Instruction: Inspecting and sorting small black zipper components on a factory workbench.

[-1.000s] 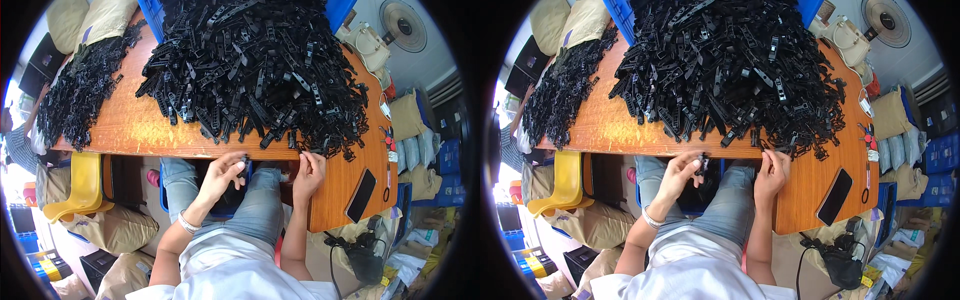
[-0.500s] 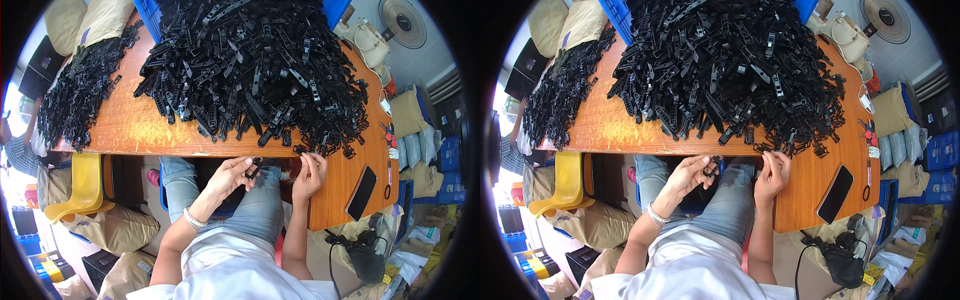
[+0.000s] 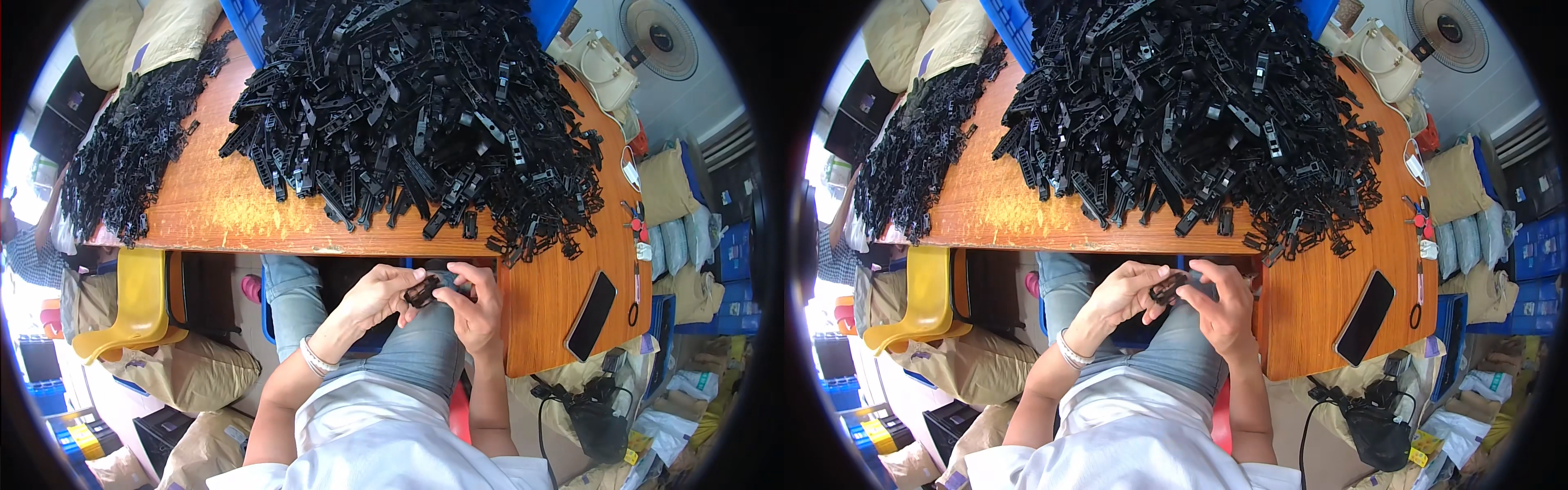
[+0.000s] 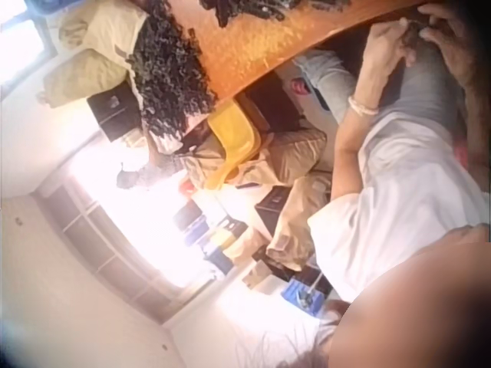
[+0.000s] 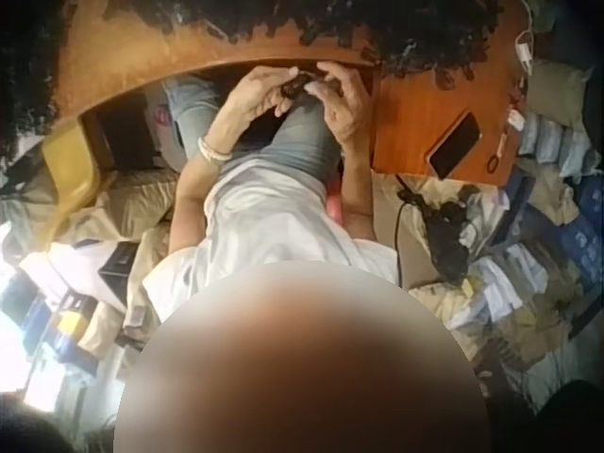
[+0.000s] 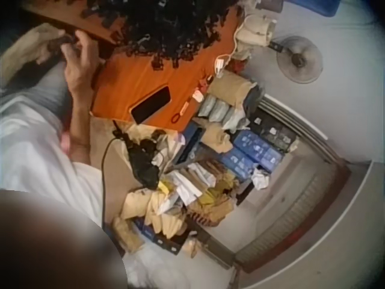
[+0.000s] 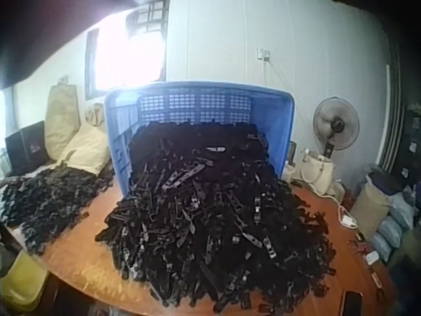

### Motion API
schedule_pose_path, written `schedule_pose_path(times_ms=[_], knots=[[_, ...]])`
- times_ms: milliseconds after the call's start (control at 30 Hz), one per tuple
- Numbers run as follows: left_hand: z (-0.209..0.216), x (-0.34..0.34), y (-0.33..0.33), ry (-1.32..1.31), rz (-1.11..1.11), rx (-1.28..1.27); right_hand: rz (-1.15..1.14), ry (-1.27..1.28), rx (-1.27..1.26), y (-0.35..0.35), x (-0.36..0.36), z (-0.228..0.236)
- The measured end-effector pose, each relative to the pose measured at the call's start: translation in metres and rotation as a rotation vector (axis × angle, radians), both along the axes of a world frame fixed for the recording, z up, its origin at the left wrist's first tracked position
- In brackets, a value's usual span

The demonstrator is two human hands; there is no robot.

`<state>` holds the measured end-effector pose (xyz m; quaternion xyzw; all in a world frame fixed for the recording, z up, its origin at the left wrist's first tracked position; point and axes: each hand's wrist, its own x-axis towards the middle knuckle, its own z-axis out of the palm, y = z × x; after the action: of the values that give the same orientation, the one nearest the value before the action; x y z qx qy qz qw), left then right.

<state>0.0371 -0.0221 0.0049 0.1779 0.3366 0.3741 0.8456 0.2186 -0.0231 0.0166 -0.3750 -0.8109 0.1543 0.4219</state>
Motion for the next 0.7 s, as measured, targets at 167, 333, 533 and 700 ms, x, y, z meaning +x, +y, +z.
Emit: schedule_pose_path(times_ms=[167, 333, 533, 700], knots=[[-0.001, -0.001, -0.003, 0.020, -0.037, 0.028, -0.005, -0.061, 0.021, 0.001, -0.001, -0.001], [0.001, -0.001, -0.004, -0.035, -0.026, 0.018, 0.068, -0.175, -0.043, 0.002, -0.002, 0.009], [0.002, 0.018, 0.002, 0.098, 0.239, 0.223, -0.081, 0.020, -0.130, -0.015, -0.009, 0.006], [0.026, 0.017, 0.052, 0.876, 0.313, 0.832, -0.290, 0.369, -0.197, -0.015, -0.004, 0.012]])
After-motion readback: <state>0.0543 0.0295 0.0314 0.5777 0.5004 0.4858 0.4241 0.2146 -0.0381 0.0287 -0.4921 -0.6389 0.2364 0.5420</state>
